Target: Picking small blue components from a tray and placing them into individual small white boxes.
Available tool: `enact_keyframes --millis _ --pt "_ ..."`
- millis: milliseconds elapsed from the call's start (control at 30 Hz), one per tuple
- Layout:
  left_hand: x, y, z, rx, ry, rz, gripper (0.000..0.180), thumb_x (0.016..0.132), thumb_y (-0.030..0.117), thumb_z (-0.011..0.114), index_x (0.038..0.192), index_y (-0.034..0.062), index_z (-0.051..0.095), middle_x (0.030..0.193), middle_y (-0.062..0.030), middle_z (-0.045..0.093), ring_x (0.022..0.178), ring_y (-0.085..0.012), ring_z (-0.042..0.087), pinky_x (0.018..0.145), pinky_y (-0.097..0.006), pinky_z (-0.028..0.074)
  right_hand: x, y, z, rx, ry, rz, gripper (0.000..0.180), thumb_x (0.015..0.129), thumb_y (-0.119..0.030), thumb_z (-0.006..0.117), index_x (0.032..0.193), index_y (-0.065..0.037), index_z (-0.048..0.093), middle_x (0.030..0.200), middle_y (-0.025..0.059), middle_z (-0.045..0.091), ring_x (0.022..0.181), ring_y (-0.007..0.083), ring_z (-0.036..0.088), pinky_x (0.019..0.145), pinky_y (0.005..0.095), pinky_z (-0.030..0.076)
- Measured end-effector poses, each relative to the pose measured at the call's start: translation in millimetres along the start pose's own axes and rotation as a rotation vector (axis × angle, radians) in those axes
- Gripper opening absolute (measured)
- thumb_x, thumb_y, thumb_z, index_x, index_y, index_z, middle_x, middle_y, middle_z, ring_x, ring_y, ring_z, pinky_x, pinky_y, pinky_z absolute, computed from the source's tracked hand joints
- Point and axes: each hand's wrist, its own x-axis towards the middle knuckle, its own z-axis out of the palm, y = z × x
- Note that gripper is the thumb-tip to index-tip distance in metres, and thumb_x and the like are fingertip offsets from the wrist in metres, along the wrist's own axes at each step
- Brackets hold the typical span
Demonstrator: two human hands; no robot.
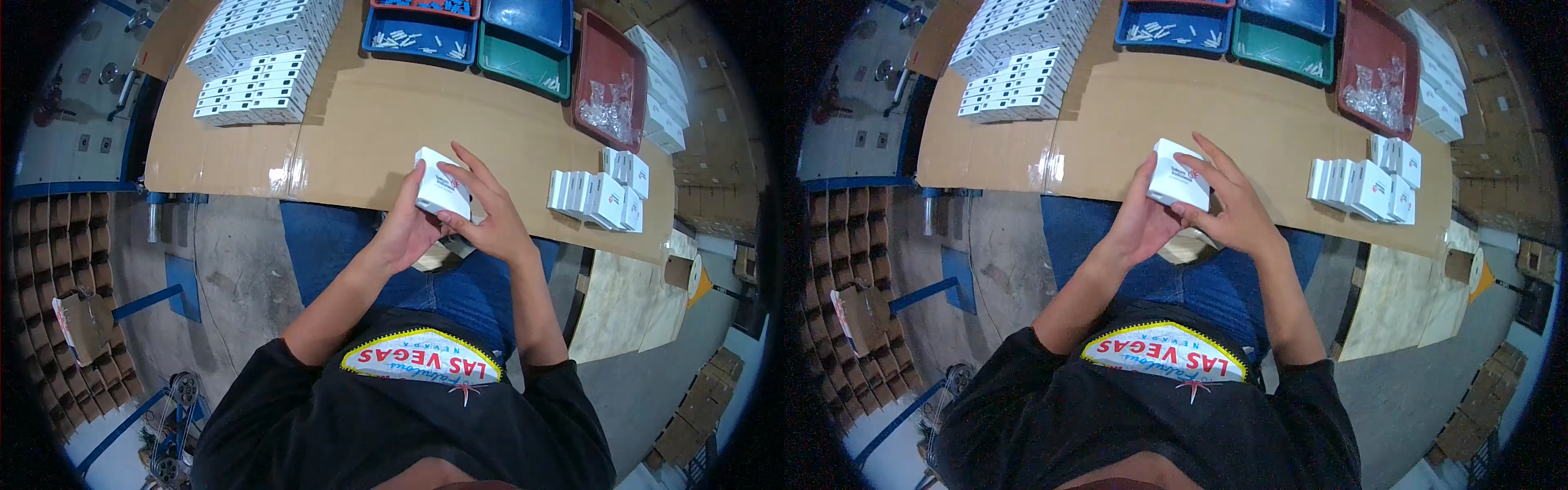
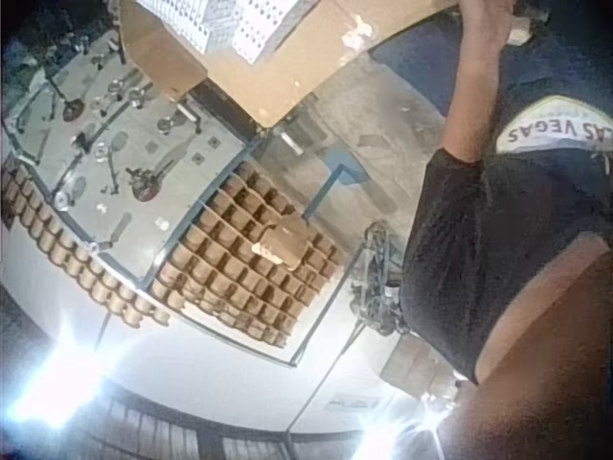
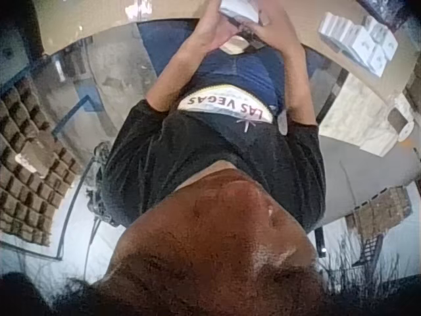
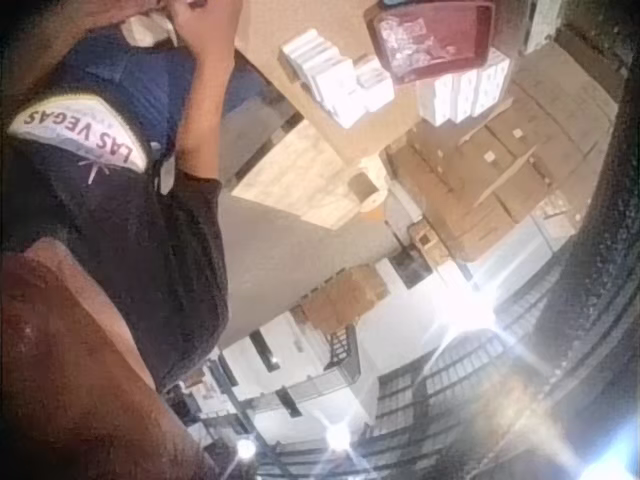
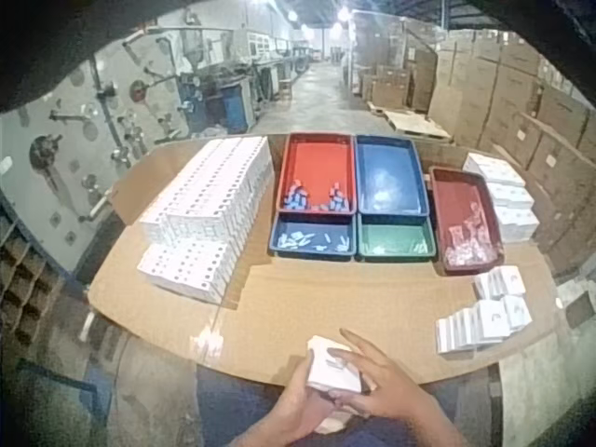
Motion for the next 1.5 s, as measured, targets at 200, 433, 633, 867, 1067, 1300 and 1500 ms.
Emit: enact_keyframes --millis 200,433,633,867,1067,1300,1500 --pt "-5 2 7 -0.001 -0.007 -0.014 0.068 0.106 0.065 0.027 0.145 0.0128 0.047 0.130 -0.0086 0.061 0.118 -0.0219 0.060 0.098 -0.042 0.050 2 -7 2 -0.019 0.017 -0.074 0.066 0.080 -0.027 0.082 0.141 -0.011 0.061 0.149 0.0175 0.051 0.135 0.0374 0.052 0.111 0.0434 0.043" --pt "0 -6 6 -0.012 0.016 0.053 0.064 0.108 0.059 0.026 0.146 0.0119 0.045 0.134 -0.0080 0.058 0.120 -0.0218 0.059 0.101 -0.041 0.048 5 -2 4 -0.094 -0.006 -0.173 0.062 0.082 -0.019 0.080 0.141 -0.013 0.062 0.148 0.0180 0.052 0.132 0.0374 0.053 0.109 0.0437 0.044" --pt "0 -9 8 -0.044 0.031 0.070 0.062 0.108 0.058 0.030 0.145 0.0123 0.046 0.132 -0.0066 0.058 0.119 -0.0202 0.059 0.102 -0.039 0.048 3 1 6 -0.121 0.037 -0.204 0.057 0.086 -0.022 0.077 0.141 -0.015 0.063 0.144 0.0197 0.054 0.127 0.0389 0.055 0.104 0.0440 0.047" --pt "0 -8 6 -0.035 0.008 0.029 0.062 0.106 0.062 0.032 0.143 0.0148 0.047 0.129 -0.0057 0.058 0.115 -0.0183 0.059 0.098 -0.037 0.048 0 6 8 -0.047 0.039 -0.147 0.052 0.091 -0.020 0.072 0.141 -0.011 0.062 0.144 0.0194 0.055 0.128 0.0372 0.056 0.106 0.0425 0.046" --pt "5 -10 5 0.215 0.012 0.068 0.066 0.106 0.065 0.029 0.144 0.0136 0.046 0.129 -0.0087 0.059 0.119 -0.0213 0.058 0.100 -0.041 0.048 -2 10 7 0.151 0.103 0.044 0.053 0.094 -0.025 0.072 0.143 -0.010 0.060 0.147 0.0184 0.052 0.130 0.0343 0.055 0.107 0.0406 0.045" --pt "4 -6 1 0.168 0.103 0.109 0.078 0.104 0.070 0.021 0.145 0.0094 0.046 0.135 -0.0118 0.059 0.124 -0.0251 0.060 0.107 -0.042 0.048 -2 -18 -4 -0.193 -0.117 0.076 0.083 0.074 -0.040 0.087 0.145 -0.010 0.057 0.154 0.0175 0.044 0.136 0.0375 0.049 0.111 0.0444 0.043" --pt "-1 -8 3 0.222 0.086 0.052 0.080 0.102 0.072 0.023 0.150 0.0103 0.041 0.135 -0.0121 0.058 0.123 -0.0259 0.061 0.106 -0.042 0.048 1 -4 1 -0.178 0.014 -0.112 0.081 0.073 -0.040 0.086 0.140 -0.006 0.057 0.150 0.0184 0.049 0.133 0.0397 0.052 0.112 0.0482 0.042"
